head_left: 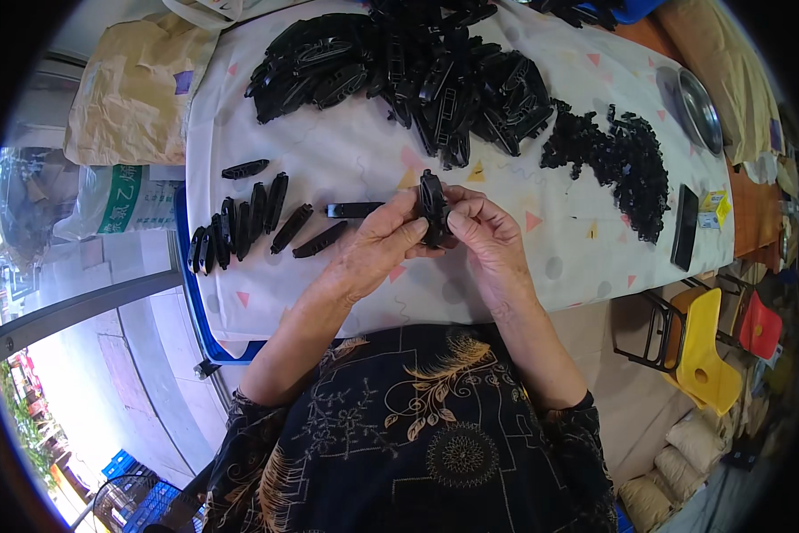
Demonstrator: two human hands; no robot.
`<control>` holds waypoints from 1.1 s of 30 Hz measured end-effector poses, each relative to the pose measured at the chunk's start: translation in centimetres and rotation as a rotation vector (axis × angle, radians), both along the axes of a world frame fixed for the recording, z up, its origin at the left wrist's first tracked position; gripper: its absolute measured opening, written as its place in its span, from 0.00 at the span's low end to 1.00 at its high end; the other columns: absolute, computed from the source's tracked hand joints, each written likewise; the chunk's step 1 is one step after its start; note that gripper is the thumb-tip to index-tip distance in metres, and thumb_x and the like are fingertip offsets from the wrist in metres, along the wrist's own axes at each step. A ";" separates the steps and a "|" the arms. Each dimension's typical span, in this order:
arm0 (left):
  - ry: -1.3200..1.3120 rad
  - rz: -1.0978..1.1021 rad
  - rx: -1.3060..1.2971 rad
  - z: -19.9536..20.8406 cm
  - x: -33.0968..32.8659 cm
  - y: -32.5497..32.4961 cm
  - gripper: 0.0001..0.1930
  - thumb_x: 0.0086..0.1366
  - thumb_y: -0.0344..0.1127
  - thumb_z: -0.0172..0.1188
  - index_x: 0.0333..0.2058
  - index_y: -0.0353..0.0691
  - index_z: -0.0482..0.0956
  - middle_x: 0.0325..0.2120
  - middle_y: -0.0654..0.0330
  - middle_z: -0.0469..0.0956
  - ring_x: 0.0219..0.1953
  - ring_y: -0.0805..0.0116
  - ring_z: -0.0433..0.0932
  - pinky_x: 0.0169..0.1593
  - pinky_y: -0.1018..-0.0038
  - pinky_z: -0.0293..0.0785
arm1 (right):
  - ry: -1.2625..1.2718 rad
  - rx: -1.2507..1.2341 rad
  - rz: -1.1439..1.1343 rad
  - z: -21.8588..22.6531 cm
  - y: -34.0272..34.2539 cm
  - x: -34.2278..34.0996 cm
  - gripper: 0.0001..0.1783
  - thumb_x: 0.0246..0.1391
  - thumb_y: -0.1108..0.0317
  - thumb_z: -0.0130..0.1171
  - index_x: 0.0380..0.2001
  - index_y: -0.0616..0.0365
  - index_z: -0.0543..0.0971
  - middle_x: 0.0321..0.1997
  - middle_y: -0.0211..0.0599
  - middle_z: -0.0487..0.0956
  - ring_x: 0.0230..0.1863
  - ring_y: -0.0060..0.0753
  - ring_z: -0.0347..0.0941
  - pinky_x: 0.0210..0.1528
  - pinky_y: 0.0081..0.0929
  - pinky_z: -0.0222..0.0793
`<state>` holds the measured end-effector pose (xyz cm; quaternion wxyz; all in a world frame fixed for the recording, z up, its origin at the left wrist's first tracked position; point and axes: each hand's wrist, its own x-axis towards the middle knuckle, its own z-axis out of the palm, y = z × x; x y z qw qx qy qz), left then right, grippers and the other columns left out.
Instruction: Assembling small black plastic components by inserting pins or secondary parts.
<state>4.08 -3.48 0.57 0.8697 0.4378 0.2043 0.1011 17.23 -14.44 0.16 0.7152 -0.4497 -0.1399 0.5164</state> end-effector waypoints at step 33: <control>0.069 0.100 0.415 -0.2 2.3 -1.3 0.38 0.61 0.15 0.51 0.65 0.41 0.44 0.47 0.54 0.72 0.49 0.69 0.73 0.50 0.75 0.70 | -0.191 -0.037 0.206 -0.3 1.3 1.6 0.19 0.54 0.78 0.58 0.50 0.63 0.71 0.43 0.32 0.78 0.45 0.22 0.74 0.52 0.23 0.68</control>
